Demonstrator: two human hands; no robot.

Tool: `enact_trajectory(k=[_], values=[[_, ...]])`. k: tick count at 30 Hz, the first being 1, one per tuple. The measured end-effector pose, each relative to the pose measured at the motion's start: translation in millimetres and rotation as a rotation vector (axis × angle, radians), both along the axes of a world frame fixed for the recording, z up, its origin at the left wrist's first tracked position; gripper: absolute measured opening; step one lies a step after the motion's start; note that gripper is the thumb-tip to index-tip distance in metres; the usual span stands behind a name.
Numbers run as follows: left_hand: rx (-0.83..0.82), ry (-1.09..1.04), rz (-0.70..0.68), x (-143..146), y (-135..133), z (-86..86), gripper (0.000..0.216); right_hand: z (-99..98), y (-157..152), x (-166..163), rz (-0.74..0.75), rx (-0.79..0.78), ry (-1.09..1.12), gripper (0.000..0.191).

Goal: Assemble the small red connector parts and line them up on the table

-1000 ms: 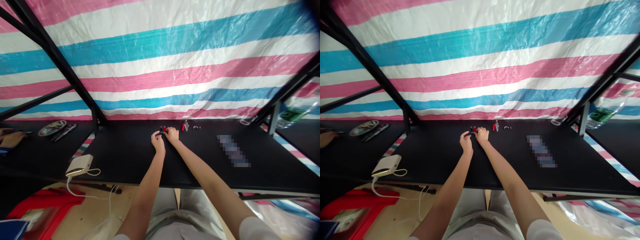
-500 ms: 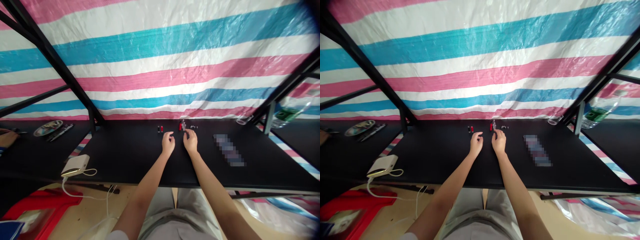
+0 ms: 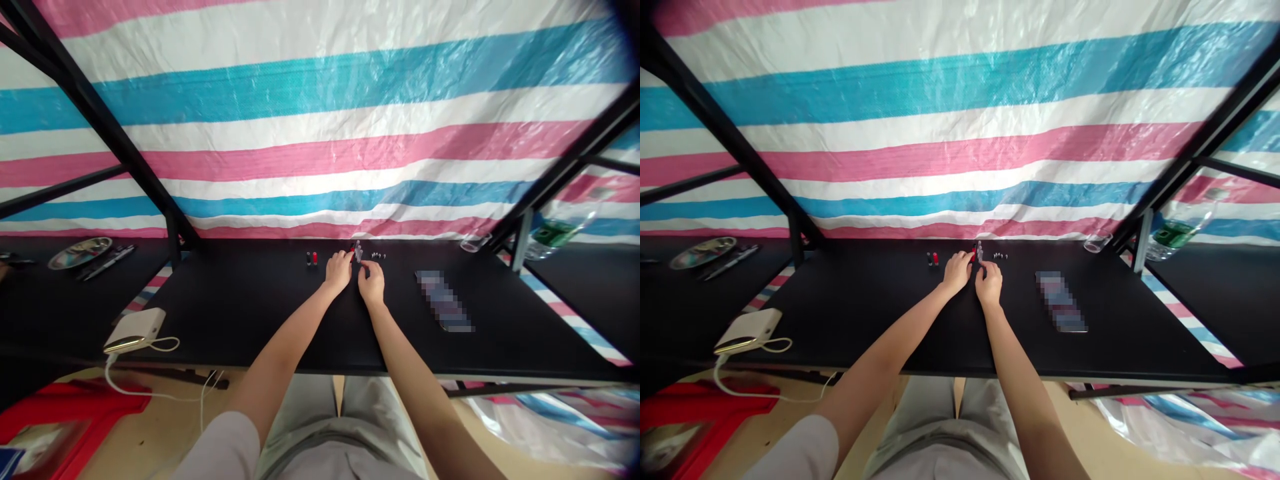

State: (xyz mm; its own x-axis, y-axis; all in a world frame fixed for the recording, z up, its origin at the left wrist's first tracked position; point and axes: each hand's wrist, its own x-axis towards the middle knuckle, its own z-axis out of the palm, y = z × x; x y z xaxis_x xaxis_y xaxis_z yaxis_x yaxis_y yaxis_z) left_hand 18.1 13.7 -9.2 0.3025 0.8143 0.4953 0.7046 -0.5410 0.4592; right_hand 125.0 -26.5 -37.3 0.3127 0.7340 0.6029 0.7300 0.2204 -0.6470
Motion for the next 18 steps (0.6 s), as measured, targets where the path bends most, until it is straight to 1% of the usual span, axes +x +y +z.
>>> enact_trajectory(k=[2, 4, 7, 13, 16, 18], values=[[0.019, -0.043, 0.007, 1, 2, -0.3, 0.016, -1.3, 1, 1, -0.016, -0.045, -0.022, 0.028], [0.015, -0.075, 0.012, 0, 3, -0.3, 0.011, -3.5, 2, 1, -0.028, -0.082, -0.051, 0.029], [0.004, -0.121, 0.035, -5, -2, -1.3, 0.009, -7.5, 4, 0, -0.025, -0.144, -0.115, 0.029], [-0.04, -0.258, 0.147, -29, -22, -9.2, 0.006, -12.0, 6, -7, -0.018, -0.338, -0.26, 0.035], [-0.09, -0.385, 0.19, -42, -34, -12.7, 0.005, -11.6, 6, -11, -0.029, -0.375, -0.301, 0.038], [-0.12, -0.503, 0.193, -50, -41, -13.0, 0.006, -10.5, 6, -12, -0.04, -0.386, -0.312, 0.039]])
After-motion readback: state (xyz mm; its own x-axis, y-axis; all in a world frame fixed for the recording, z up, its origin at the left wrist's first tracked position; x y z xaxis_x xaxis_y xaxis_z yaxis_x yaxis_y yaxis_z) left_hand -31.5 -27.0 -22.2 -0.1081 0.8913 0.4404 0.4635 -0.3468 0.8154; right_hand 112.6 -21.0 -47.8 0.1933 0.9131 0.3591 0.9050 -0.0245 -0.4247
